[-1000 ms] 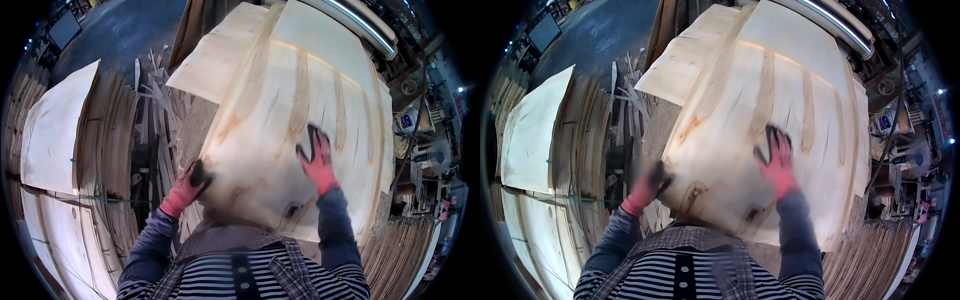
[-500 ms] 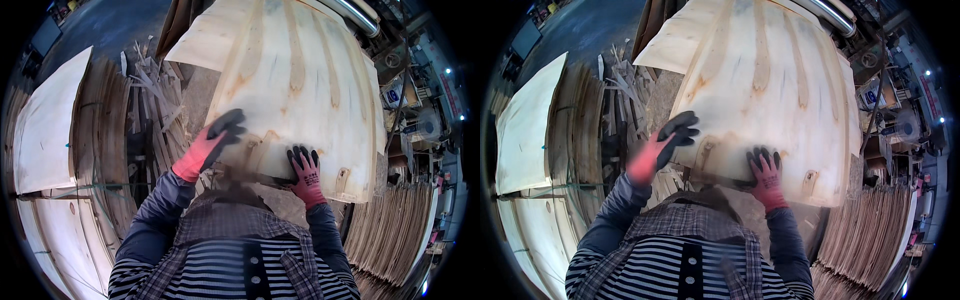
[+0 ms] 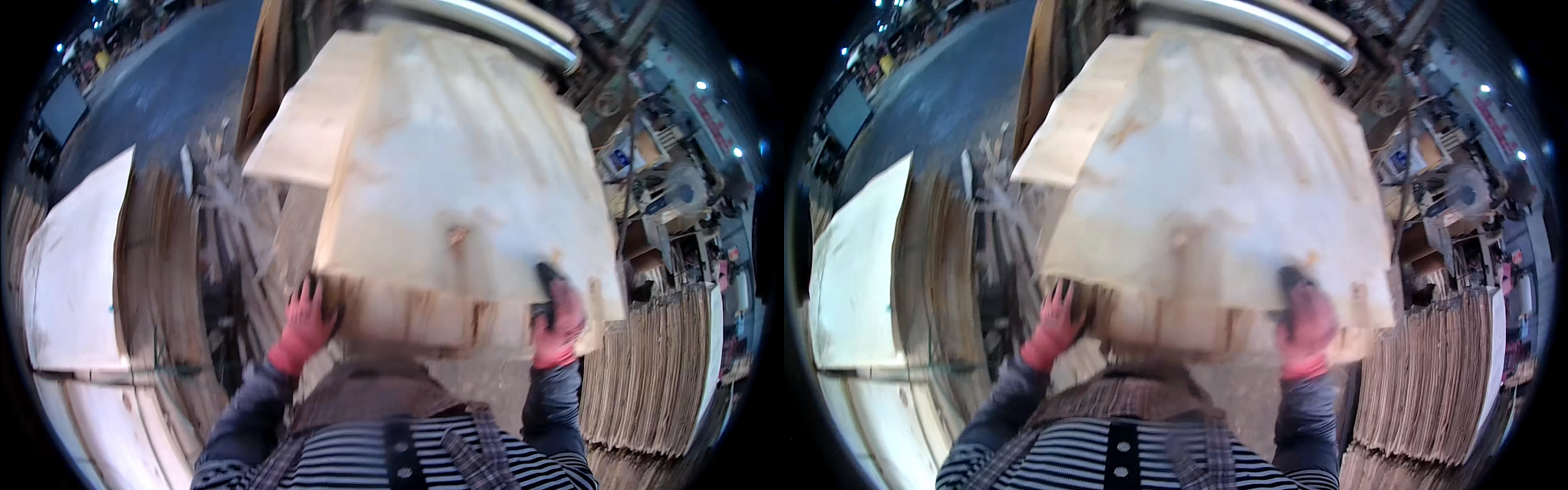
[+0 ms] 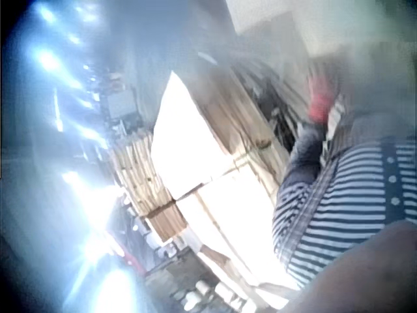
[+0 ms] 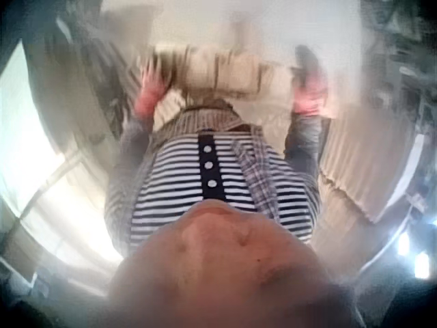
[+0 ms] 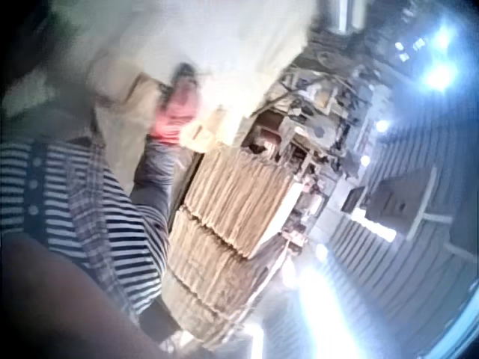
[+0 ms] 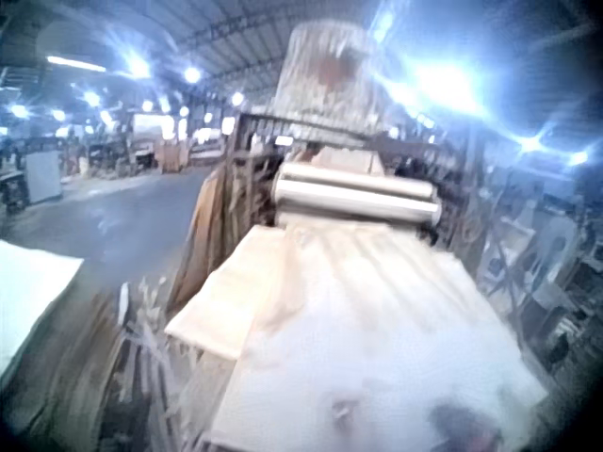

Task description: The person repeatedly picks up large wooden planks and feeds them through a roller machine in a workshop. They handle each plank one at a time, guiding it through the rollers and stacking the processed planks nearby.

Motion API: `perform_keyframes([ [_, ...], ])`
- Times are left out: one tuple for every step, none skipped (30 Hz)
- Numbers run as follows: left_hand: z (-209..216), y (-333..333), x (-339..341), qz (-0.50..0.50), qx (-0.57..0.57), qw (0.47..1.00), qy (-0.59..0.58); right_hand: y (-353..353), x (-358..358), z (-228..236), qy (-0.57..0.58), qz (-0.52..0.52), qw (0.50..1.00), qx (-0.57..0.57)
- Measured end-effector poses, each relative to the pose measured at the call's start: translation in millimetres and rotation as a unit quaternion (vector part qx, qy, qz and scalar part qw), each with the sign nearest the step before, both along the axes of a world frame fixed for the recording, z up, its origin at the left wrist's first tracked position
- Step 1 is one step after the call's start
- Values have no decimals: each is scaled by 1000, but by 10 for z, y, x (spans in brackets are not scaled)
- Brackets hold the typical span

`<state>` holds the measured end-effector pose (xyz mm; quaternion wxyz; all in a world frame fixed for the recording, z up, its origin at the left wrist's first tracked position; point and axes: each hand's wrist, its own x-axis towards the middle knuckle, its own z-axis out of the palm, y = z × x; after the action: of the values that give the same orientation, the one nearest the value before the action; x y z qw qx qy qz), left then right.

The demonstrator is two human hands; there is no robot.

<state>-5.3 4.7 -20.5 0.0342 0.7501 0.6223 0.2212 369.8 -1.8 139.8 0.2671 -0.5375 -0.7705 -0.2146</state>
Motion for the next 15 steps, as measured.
perform_keyframes([
  [167, 17, 116, 21, -61, 998, 19, 105, -59, 22, 11, 19, 999, -43],
  [161, 10, 180, 55, -76, 995, -22, 283, -166, 108, 24, 42, 996, -70],
  [56, -4, 191, 60, -88, 994, -6, 454, -184, 126, 22, 23, 996, -84],
  [17, 0, 211, 84, -128, 988, -3, 677, -166, 77, 23, 10, 996, -88],
  [-4, -2, 210, 93, -136, 985, -52, 921, -154, 2, 24, -2, 995, -94],
  [-167, 2, 208, 80, -91, 988, -96, 1156, -120, -74, 22, -8, 995, -98],
  [-219, -5, 206, 116, -93, 985, -88, 1416, -101, -193, 23, -13, 994, -103],
  [-207, 16, 198, 111, -82, 985, -105, 1692, -35, -351, -1, -18, 993, -118],
  [-203, 43, 208, 102, -72, 984, -126, 1940, 27, -463, 12, -25, 993, -114],
  [-249, 40, 165, 101, -76, 976, -177, 2188, 43, -583, 29, -27, 993, -111],
  [-259, 68, 105, 97, -78, 965, -229, 2430, 60, -667, 46, -31, 993, -105],
  [-184, 100, 70, 96, -88, 960, -250, 2724, 91, -762, 78, -37, 992, -97],
  [-39, 121, 97, 90, -73, 968, -221, 2984, 147, -838, 106, -47, 989, -91],
  [147, 114, 144, 86, -61, 976, -193, 3111, 174, -914, 132, -56, 986, -89],
  [318, 115, 194, 79, -51, 982, -164, 3110, 155, -974, 89, -88, 988, -90],
])
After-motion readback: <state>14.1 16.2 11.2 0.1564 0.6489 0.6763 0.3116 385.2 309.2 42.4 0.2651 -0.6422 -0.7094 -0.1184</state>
